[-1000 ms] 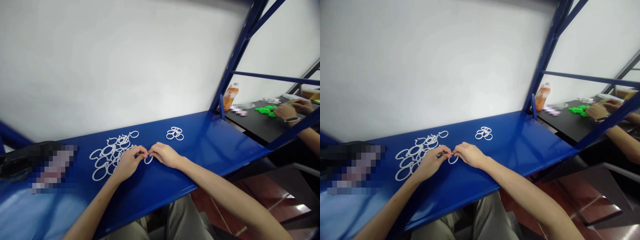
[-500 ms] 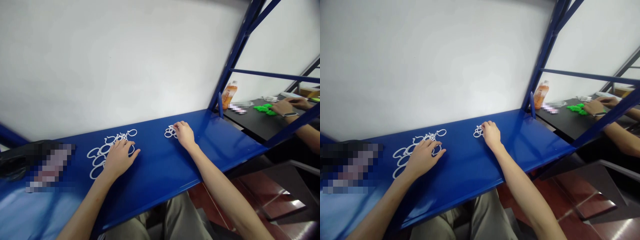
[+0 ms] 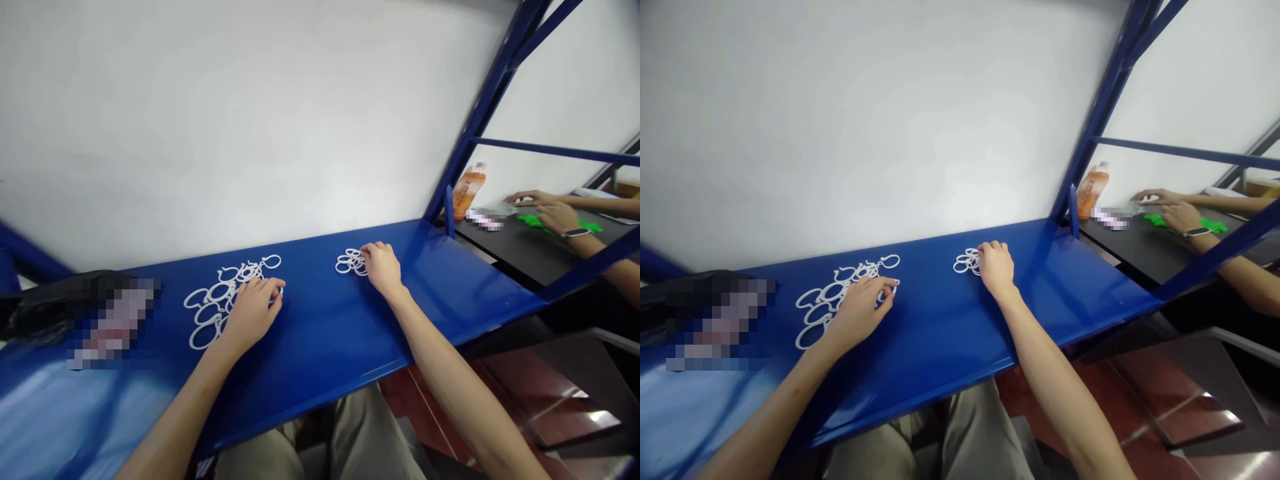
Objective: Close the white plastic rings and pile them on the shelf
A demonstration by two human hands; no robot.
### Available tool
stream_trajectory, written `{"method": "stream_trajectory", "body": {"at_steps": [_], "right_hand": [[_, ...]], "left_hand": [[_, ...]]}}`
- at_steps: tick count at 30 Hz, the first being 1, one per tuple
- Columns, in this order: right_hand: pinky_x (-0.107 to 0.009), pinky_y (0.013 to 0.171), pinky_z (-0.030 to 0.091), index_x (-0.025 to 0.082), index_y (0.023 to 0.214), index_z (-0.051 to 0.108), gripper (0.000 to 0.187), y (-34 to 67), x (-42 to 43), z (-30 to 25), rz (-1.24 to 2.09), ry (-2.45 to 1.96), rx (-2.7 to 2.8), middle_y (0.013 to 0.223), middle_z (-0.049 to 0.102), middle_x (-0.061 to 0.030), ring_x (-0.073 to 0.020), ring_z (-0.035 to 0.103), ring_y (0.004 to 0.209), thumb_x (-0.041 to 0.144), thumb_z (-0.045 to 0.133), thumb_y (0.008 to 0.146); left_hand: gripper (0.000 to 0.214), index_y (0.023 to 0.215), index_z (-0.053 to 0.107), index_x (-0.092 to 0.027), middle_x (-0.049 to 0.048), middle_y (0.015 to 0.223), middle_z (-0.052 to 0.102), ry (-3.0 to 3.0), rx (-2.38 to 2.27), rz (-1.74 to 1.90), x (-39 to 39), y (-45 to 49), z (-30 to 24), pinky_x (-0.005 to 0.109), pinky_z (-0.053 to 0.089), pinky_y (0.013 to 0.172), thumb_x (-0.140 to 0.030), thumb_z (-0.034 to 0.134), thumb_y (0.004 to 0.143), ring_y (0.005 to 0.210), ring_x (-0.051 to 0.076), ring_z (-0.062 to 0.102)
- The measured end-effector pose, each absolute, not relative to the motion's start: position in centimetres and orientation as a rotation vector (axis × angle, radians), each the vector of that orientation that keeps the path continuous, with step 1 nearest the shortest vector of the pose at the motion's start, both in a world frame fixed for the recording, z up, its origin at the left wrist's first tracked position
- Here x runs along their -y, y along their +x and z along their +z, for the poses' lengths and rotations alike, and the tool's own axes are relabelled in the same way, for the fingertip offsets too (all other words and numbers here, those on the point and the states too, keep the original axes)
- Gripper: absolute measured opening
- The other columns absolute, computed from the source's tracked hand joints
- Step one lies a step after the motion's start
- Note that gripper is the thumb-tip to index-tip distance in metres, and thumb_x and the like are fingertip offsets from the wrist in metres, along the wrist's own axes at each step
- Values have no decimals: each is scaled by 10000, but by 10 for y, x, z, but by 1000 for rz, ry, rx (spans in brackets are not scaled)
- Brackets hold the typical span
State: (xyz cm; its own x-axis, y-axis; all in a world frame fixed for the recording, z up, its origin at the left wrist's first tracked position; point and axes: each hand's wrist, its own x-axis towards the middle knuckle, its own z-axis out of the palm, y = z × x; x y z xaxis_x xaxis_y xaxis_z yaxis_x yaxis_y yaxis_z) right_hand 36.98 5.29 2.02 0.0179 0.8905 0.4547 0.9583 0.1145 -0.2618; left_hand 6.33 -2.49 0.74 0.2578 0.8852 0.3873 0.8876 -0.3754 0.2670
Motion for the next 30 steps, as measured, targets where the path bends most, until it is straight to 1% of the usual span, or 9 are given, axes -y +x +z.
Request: {"method": "stream_trajectory", "body": {"at_steps": [2,6,9,12,14,19,23,26,30], "right_hand": [[-348,793,465,207,1028,729,241,367,-51,22,-212,-1715,1856,1019,692,-110,-275,541,994,243,493,994],[-368,886,469,194,1035,710,208,350,-42,24,-164,-1395,1894,1001,695,-96,-256,552,996,235,512,987],[-356,900,482,195,1085,687,186,328,-29,22,149,-1104,2017,1010,701,-74,-207,605,949,267,556,975],[-298,784,508,187,1166,657,255,306,-16,18,576,-935,2070,1013,714,-61,-158,643,831,320,594,958],[-270,720,495,179,1116,671,248,296,-10,15,767,-902,2067,947,722,-41,-143,638,771,351,596,954],[-238,639,447,169,856,665,218,287,-4,11,1017,-906,2029,736,671,15,-121,586,660,366,605,929],[-232,642,454,175,856,618,140,286,-3,8,1054,-910,1973,749,670,15,-118,593,660,304,602,906],[-233,641,453,179,873,584,115,288,-3,9,980,-886,1983,742,659,15,-118,592,647,285,570,917],[-230,635,439,185,866,574,70,290,-2,14,794,-882,2086,747,645,12,-122,591,646,242,572,907]], "left_hand": [[133,1015,588,-216,38,903,667,-2496,1734,-892,26,66,9,408,431,885,-232,492,924,961,241,573],[67,908,536,-224,30,889,614,-2491,1700,-1105,30,73,13,349,472,810,-270,498,939,887,205,573],[111,867,502,-232,22,899,622,-2526,1621,-1199,34,78,16,337,478,821,-280,482,966,894,190,575],[134,844,487,-234,13,906,650,-2570,1553,-1224,37,82,17,329,481,830,-269,485,973,909,183,573],[139,841,498,-232,11,898,658,-2592,1528,-1206,38,84,15,328,483,817,-269,485,975,902,182,573],[151,816,528,-224,11,848,660,-2645,1461,-1133,38,90,11,329,486,800,-263,505,961,861,184,577],[119,866,554,-222,16,868,657,-2668,1421,-1098,39,93,9,324,487,814,-249,493,965,866,182,582],[106,959,577,-216,40,939,663,-2494,1496,-1183,37,93,10,343,486,858,-272,487,969,921,196,598],[216,1104,595,-214,64,1036,677,-2409,1696,-1226,34,89,8,363,491,882,-350,498,967,974,221,619]]}}
